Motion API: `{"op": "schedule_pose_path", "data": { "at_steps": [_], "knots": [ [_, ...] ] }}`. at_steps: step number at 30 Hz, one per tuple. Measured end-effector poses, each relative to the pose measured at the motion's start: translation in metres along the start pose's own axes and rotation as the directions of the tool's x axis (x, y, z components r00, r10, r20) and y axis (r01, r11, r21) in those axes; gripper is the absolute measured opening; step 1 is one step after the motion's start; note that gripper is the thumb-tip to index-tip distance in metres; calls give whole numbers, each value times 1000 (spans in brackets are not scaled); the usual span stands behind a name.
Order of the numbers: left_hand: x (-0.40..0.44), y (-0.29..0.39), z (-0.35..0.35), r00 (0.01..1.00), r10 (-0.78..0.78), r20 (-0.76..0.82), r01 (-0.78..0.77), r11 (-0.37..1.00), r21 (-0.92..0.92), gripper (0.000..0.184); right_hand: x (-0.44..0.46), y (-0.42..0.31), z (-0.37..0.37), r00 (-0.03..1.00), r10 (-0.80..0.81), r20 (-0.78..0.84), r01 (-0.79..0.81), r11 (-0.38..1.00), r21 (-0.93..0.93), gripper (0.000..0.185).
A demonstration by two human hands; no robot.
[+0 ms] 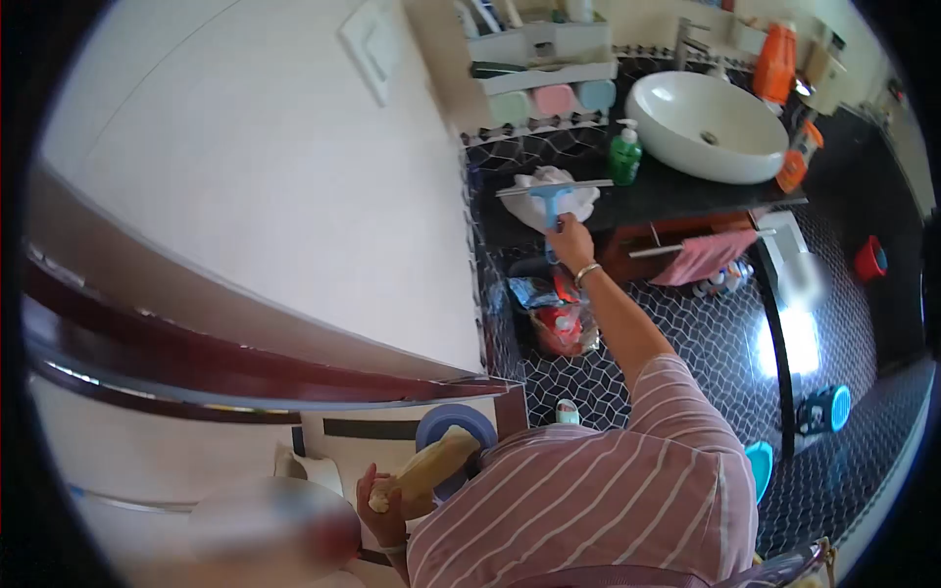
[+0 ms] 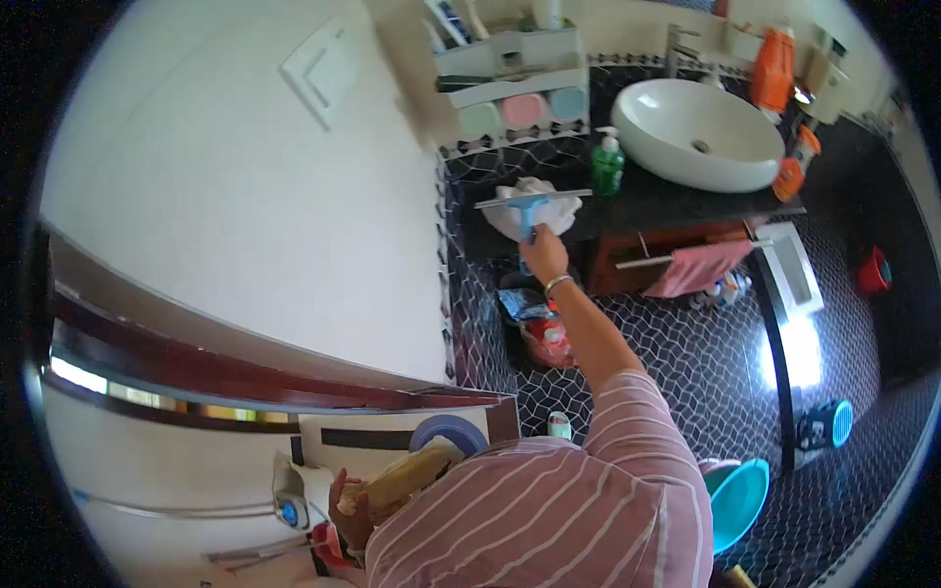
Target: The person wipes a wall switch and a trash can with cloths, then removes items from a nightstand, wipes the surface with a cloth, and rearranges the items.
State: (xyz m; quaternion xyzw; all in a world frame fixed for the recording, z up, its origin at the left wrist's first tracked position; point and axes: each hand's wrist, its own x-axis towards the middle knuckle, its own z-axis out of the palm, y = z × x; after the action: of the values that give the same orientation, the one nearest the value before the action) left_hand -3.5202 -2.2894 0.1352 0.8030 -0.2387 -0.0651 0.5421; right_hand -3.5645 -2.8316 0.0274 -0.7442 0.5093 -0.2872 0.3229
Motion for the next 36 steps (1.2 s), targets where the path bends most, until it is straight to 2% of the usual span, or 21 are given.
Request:
{"op": "schedule_pose_path", "data": {
  "at_steps": [4, 5, 6, 7, 8, 10, 12, 13, 16, 19, 20, 23, 24, 26, 27, 29, 31, 33, 34, 36],
  "knots": [
    [-13, 6, 3, 993, 17, -114, -11, 998, 61, 51, 48, 25, 26, 999, 20, 25, -19, 998, -55, 40],
    [-16, 7, 3, 988, 28, -155, -14, 996, 88, 50, 64, 36, 36, 999, -4, 52, 12, 987, -157, 37],
    [-16, 12, 4, 981, -2, -192, 35, 985, 168, 49, 107, 91, 69, 949, -268, 169, 316, 769, -556, 24],
    [-19, 11, 1, 981, -24, -195, 60, 982, 182, 48, 148, 143, 101, 817, -509, 270, 470, 317, -824, 17],
    [-23, 11, -1, 978, -50, -202, 90, 977, 191, 48, 156, 134, 99, 832, -524, 181, 454, 457, -765, 19],
    [-23, 23, -1, 965, -31, -259, 83, 978, 192, 49, 149, 105, 83, 916, -401, 19, 362, 804, -472, 25],
    [-26, 29, -3, 951, -37, -307, 99, 977, 189, 49, 153, 97, 78, 932, -360, 38, 350, 868, -353, 33],
    [-31, 29, -5, 948, -34, -316, 98, 977, 188, 48, 157, 93, 74, 938, -321, 133, 347, 890, -297, 38],
    [-42, 20, 3, 940, -83, -331, 125, 986, 107, 47, 174, 103, 85, 898, -403, 179, 430, 890, -153, 39],
    [-51, 18, 7, 933, -103, -344, 160, 977, 141, 46, 182, 107, 92, 879, -437, 193, 472, 854, -220, 35],
    [-53, 14, -17, 933, -100, -346, 154, 979, 132, 47, 171, 93, 83, 875, -447, 187, 483, 833, -271, 34],
    [-57, 8, -25, 895, -84, -438, 125, 990, 66, 47, 165, 99, 75, 819, -556, 141, 558, 714, -423, 32],
    [-59, 3, -30, 894, -82, -440, 135, 987, 90, 47, 160, 100, 71, 756, -646, 102, 604, 630, -488, 31],
    [-61, 1, -38, 885, -110, -452, 149, 988, 51, 46, 144, 104, 64, 535, -845, 12, 662, 409, -628, 31],
    [-61, -1, -42, 882, -119, -456, 150, 988, 33, 45, 127, 103, 65, 460, -888, -5, 672, 351, -651, 31],
    [-65, -4, -53, 847, -147, -510, 160, 987, -19, 44, 90, 111, 69, 441, -896, -48, 720, 385, -578, 30],
    [-65, -18, -62, 808, -178, -562, 165, 983, -74, 42, 24, 103, 73, 508, -861, 12, 787, 458, -414, 30],
    [-69, -33, -77, 768, -231, -598, 184, 973, -140, 40, -56, 88, 77, 575, -796, 192, 815, 535, -224, 30],
    [-69, -40, -85, 739, -290, -608, 183, 955, -234, 38, -97, 76, 81, 581, -752, 311, 810, 571, -132, 30],
    [-57, -56, -108, 694, -397, -600, 166, 900, -403, 36, -171, 49, 92, 533, -642, 551, 761, 649, 19, 30]
  ]
}}
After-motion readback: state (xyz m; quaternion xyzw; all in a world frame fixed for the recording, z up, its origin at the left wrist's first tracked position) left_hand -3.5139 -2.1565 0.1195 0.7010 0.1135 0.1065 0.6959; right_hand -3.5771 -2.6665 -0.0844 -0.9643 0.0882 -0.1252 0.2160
